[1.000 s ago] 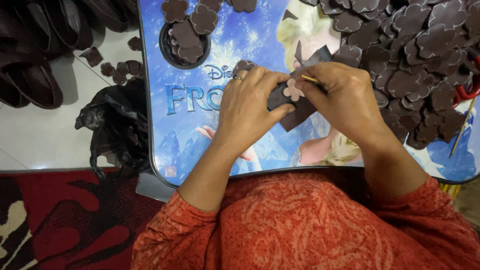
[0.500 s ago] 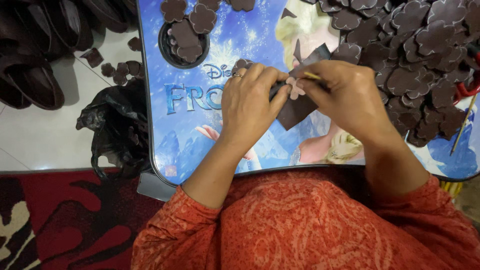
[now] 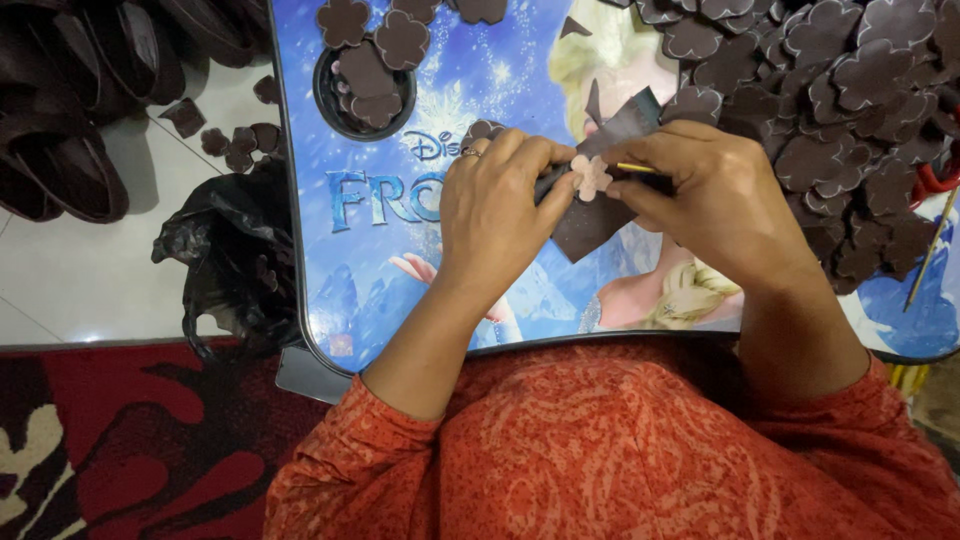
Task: The person uses a small pointed tool to trace or emboss a flower-shaped template onto a dark leather piece. They repeatedly reposition the template and tool, working on the same leather piece throughout the clip.
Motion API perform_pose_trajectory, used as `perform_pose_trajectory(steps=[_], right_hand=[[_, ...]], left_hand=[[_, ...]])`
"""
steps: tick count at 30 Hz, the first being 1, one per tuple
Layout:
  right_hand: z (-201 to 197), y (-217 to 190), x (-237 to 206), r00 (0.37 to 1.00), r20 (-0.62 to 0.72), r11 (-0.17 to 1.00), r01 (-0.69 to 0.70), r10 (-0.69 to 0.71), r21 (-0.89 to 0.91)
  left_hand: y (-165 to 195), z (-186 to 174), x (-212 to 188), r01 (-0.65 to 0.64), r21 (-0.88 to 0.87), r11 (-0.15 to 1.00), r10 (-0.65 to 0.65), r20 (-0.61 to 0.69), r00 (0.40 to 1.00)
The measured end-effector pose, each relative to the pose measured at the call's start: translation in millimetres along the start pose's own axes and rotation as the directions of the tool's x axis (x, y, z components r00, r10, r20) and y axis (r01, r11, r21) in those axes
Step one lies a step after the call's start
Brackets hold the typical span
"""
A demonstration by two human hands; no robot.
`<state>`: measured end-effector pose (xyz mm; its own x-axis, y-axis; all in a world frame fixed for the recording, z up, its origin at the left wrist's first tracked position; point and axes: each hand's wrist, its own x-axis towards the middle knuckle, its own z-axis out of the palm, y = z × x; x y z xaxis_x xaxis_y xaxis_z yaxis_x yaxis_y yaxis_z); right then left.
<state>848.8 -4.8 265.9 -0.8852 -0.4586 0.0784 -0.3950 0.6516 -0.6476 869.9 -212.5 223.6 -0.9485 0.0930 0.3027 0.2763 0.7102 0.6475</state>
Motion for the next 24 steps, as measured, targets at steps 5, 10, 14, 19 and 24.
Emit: perform_pose_trajectory(steps=[5, 10, 14, 19, 24], right_hand=[[1.1, 6.2, 2.4, 0.985, -0.058, 0.983, 0.154, -0.160, -0.096], [0.0, 8.9, 1.8, 0.997, -0.025, 0.997, 0.072, -0.072, -0.017], [-0.9, 5.9, 2.0, 1.000, -0.001, 1.000, 0.022, -0.022, 0.000], [-1.7, 3.8, 2.8, 1.000, -0.003, 1.000, 0.027, -0.027, 0.004], [-3.2, 5.9, 2.9, 1.000, 0.010, 1.000, 0.022, -0.022, -0.013]], left_hand=[[2.3, 1.3, 1.0, 0.013, 0.000, 1.000, -0.013, 0.003, 1.000], [3.9, 4.6, 0.4, 0.016, -0.016, 1.000, -0.016, 0.009, 1.000], [2.6, 4.6, 0.1, 0.002, -0.013, 1.000, -0.002, -0.004, 1.000], [1.5, 5.1, 1.2, 0.009, -0.038, 0.999, -0.009, 0.004, 1.000], [1.6, 7.1, 3.0, 0.021, -0.045, 0.999, -0.021, 0.006, 1.000]])
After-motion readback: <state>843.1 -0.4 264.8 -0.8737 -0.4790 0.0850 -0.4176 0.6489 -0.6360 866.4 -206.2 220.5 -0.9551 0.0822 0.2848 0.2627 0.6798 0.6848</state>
